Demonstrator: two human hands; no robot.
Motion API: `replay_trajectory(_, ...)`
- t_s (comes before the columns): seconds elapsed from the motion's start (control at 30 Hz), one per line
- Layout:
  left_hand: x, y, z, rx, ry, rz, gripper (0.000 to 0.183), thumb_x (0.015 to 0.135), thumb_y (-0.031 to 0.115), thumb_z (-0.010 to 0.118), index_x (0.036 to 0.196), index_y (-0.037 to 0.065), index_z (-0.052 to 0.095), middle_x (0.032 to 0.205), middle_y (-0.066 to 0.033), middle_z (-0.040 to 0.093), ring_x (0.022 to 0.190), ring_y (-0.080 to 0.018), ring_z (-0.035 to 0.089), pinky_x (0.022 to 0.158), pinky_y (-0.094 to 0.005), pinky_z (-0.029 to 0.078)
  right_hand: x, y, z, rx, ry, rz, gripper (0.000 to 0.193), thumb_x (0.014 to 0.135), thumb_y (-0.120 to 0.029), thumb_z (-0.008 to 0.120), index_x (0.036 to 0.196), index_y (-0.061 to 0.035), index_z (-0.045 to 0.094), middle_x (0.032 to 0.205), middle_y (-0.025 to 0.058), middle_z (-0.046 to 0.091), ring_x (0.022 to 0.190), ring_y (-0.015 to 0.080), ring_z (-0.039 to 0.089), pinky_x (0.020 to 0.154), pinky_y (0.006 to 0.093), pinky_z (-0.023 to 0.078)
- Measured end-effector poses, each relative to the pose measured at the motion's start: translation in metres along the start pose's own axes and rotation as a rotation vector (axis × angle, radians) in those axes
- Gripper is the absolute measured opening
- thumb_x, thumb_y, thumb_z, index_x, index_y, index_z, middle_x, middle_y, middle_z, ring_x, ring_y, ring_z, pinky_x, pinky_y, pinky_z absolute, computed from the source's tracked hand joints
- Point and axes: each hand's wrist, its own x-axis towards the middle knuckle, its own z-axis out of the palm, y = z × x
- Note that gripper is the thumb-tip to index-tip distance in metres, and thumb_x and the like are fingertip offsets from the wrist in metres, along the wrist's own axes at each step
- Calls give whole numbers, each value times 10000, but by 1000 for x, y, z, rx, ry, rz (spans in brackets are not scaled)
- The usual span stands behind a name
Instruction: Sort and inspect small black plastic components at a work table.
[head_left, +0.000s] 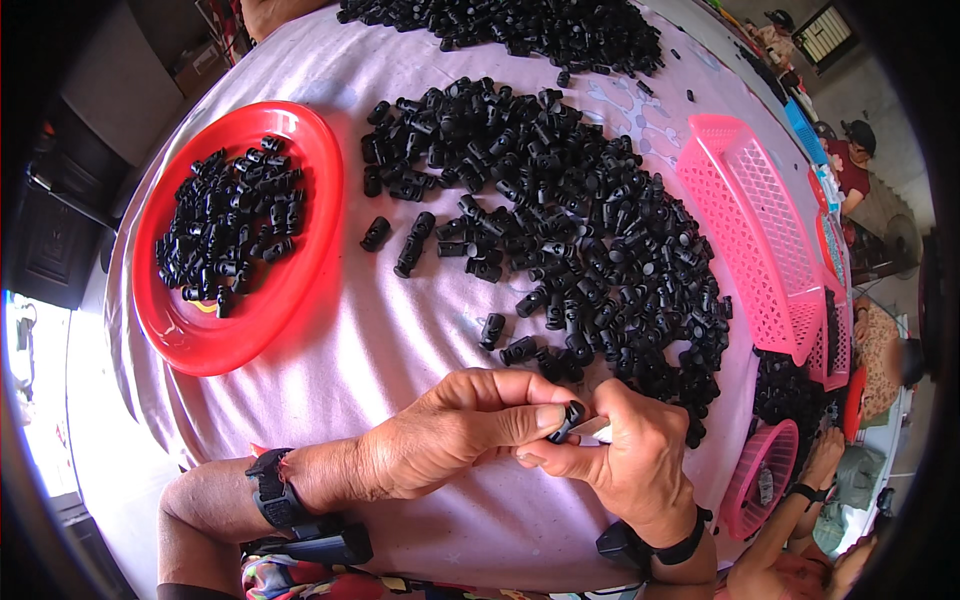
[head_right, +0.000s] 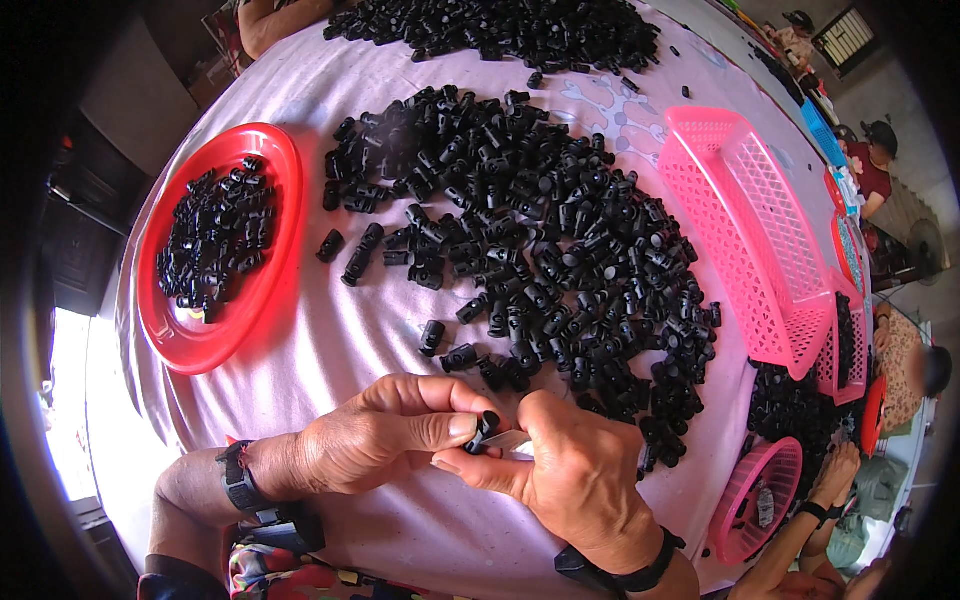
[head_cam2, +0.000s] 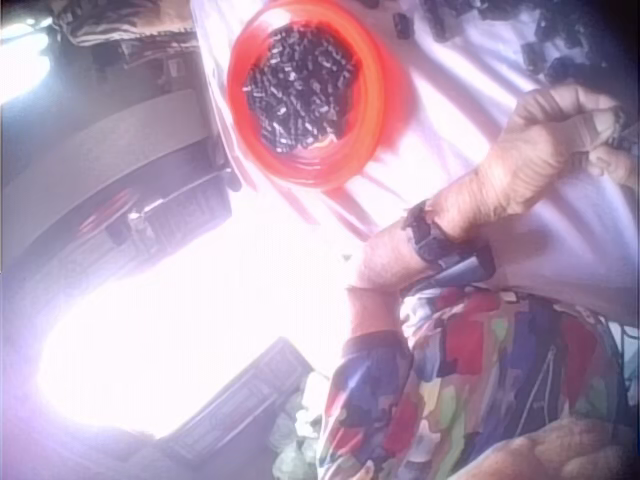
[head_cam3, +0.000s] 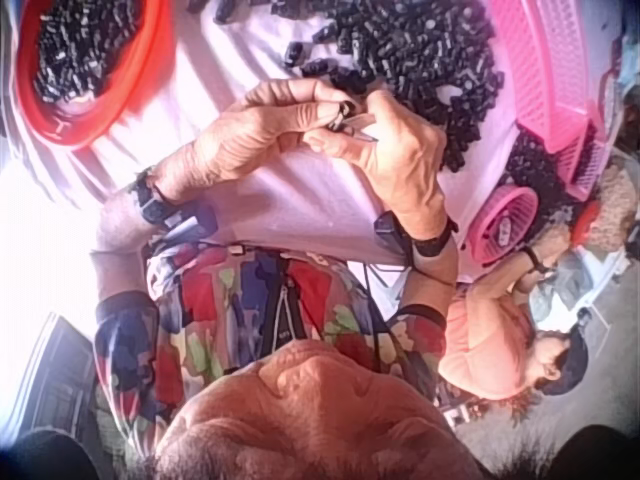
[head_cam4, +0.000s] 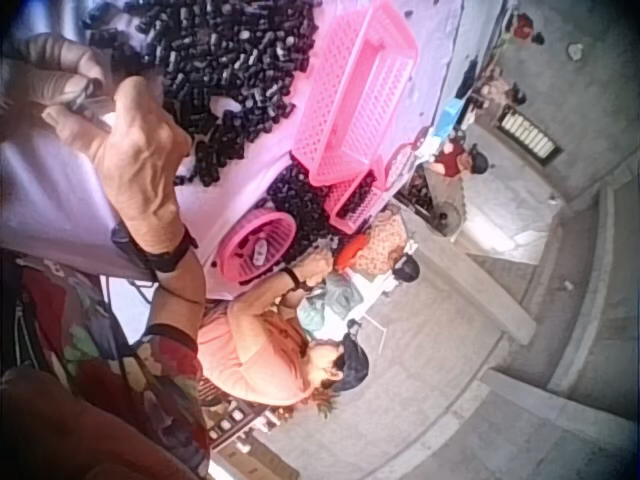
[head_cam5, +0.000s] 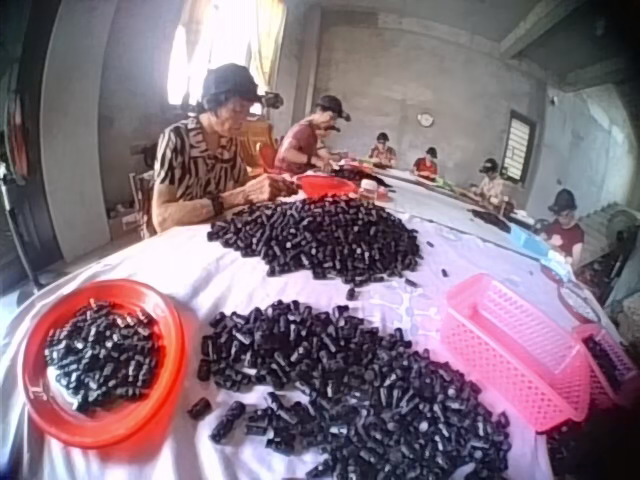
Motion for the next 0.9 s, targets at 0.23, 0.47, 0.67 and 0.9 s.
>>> replay_trajectory(0.23,-2,2,-3,-47,-16,-20,249,946,148,559,1165,34,598,1024,-16,613,906,-82,547,823,-239,438,-3,2,-3,316,18,-32,438,750,-345,804,744,-29,500,604,64,618,478,109,575,417,275,435)
replay_trajectory(0.47,-3,4,1,-137,-24,-13,228,955,265,568,1055,73,640,889,31,611,780,-42,526,696,-202,425,1,1,-1,541,59,-82,302,823,-39,684,1106,8,591,761,76,677,578,126,667,503,238,505)
replay_trajectory(0.67,-3,3,-8,-50,-101,7,278,967,202,534,1175,28,597,1006,-6,610,863,-86,538,783,-246,442,-2,0,-4,658,4,50,158,890,-7,578,1040,46,575,785,91,664,681,94,639,584,221,504)
replay_trajectory(0.9,-2,5,-5,204,-67,84,288,970,261,548,1152,45,607,945,23,631,850,-34,532,754,-202,441,1,1,-6,578,-14,16,189,853,8,627,1039,7,596,820,85,701,703,131,704,596,222,546)
